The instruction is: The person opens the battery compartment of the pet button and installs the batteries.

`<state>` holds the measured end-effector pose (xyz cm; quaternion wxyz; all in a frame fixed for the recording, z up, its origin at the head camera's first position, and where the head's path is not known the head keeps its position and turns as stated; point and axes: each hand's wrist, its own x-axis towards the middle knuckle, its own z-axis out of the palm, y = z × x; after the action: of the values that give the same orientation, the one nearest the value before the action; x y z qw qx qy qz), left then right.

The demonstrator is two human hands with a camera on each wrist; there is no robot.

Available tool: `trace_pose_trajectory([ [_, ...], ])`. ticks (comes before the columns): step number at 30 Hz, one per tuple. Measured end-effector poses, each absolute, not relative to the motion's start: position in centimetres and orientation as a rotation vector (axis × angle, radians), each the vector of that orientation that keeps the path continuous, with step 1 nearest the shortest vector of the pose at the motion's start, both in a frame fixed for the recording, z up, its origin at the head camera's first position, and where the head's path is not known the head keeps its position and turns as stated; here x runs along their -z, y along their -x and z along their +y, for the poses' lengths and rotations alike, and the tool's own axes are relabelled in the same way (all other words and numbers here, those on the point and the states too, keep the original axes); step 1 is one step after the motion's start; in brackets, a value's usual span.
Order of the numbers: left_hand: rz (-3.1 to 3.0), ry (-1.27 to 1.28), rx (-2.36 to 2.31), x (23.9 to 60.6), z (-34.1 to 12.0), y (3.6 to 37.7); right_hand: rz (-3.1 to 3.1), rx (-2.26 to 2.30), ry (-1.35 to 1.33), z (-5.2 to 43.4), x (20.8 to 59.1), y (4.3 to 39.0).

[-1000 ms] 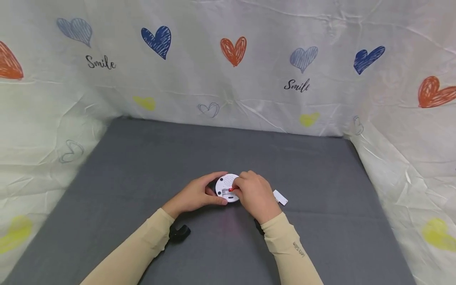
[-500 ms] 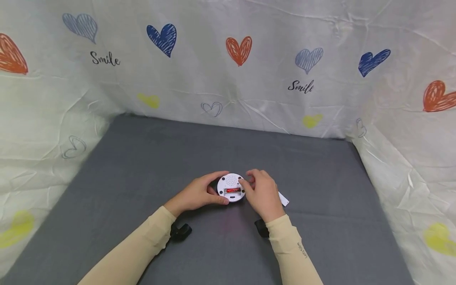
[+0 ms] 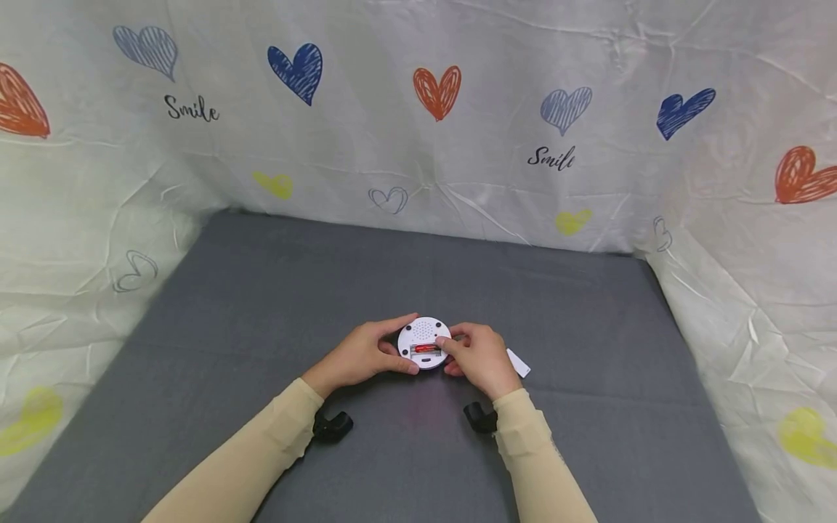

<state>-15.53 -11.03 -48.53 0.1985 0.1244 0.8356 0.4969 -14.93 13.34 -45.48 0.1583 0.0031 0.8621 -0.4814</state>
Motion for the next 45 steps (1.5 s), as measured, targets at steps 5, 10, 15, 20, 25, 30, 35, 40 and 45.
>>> trace_pose_trajectory([
  [5, 2.293, -0.343, -1.461, 48.5, -10.9, 15.6, 2.492, 1.371, -0.029, 13.3, 45.7, 15.2],
  [10, 2.254, -0.338, -1.504, 48.5, -11.1, 15.7, 2.556, 1.346, -0.008, 12.9, 45.8, 15.1],
  [15, 2.223, -0.331, -1.536, 48.4, -11.2, 15.8, 2.687, 1.240, 0.045, 12.6, 45.9, 14.9],
  [20, 2.226, -0.340, -1.533, 48.3, -11.1, 16.0, 2.736, 1.182, 0.067, 12.3, 45.8, 14.5],
  [25, 2.216, -0.333, -1.538, 48.4, -11.3, 16.1, 2.742, 1.146, 0.081, 12.0, 45.8, 14.3],
  [30, 2.196, -0.322, -1.550, 48.8, -11.4, 16.2, 2.573, 1.323, 0.088, 12.9, 46.0, 15.0],
  [35, 2.170, -0.327, -1.563, 49.0, -11.6, 16.1, 2.524, 1.370, 0.104, 13.0, 46.1, 15.1],
  [40, 2.153, -0.350, -1.586, 49.0, -11.6, 16.3, 2.572, 1.368, 0.109, 12.7, 46.1, 14.9],
  [45, 2.159, -0.343, -1.588, 49.2, -11.6, 16.2, 2.625, 1.279, 0.122, 13.2, 45.9, 14.7],
])
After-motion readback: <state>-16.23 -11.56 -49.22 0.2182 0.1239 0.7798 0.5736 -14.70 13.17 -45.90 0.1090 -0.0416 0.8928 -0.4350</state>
